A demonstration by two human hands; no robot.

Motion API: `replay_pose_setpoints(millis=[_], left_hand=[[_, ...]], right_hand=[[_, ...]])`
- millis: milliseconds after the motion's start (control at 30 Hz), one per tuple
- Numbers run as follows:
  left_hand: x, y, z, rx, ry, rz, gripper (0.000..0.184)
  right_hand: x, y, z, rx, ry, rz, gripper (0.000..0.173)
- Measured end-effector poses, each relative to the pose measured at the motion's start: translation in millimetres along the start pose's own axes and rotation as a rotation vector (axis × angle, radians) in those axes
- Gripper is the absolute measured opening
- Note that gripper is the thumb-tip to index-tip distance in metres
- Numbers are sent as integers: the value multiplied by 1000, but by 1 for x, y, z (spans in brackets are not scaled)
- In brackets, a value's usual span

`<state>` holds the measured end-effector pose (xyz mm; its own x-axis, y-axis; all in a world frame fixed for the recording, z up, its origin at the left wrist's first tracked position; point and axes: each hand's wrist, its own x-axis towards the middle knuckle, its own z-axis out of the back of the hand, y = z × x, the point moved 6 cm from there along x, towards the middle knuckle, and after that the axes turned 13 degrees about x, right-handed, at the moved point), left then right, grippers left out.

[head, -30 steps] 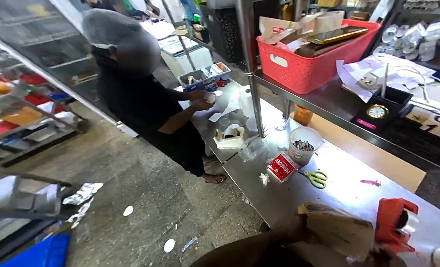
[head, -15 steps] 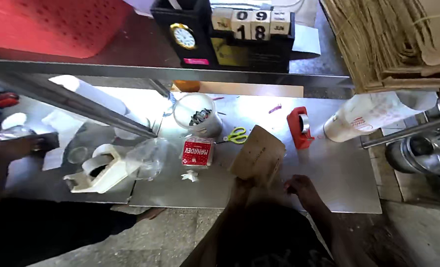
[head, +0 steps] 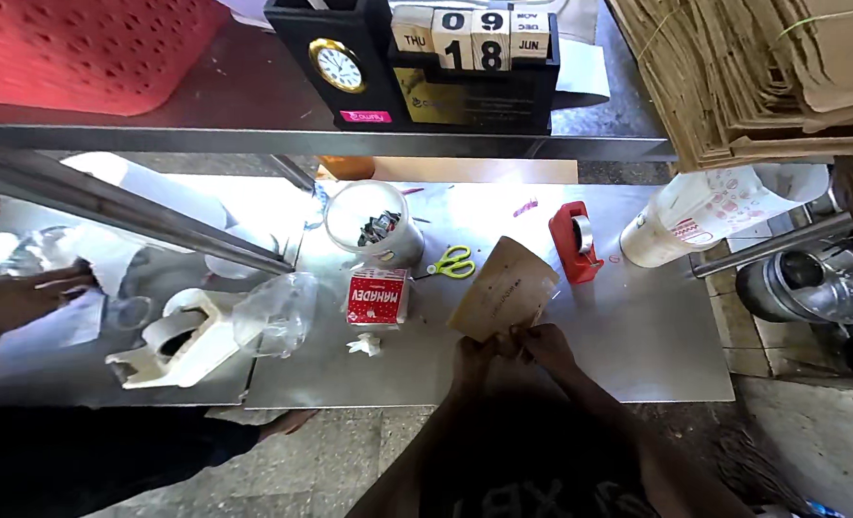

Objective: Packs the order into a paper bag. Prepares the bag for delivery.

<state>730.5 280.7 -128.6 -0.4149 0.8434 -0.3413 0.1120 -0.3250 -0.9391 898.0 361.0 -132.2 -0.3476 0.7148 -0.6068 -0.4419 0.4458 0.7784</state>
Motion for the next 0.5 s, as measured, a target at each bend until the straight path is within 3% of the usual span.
replay_pose_setpoints(millis=[100,167,233,333,433,500], left_hand=[[0,1,2,-27,-8,10,19],[2,7,7,-27,-19,19,19],[2,9,13,-60,-37,49,20],[1,8,20,-113,-58,98,21],[2,11,21,-131,-57,101,23],[2,13,20,-131,-59,104,23]], right_hand=[[7,-35,12,-62,64,-104,63],[11,-56,30,-185,91,-104,54],[13,-56,59,-254,-68,-32,42],[12,-12,91,-11,-272,292,37],[28,45,102,207,-272,562,50],[44,73,100,201,-220,638,58]])
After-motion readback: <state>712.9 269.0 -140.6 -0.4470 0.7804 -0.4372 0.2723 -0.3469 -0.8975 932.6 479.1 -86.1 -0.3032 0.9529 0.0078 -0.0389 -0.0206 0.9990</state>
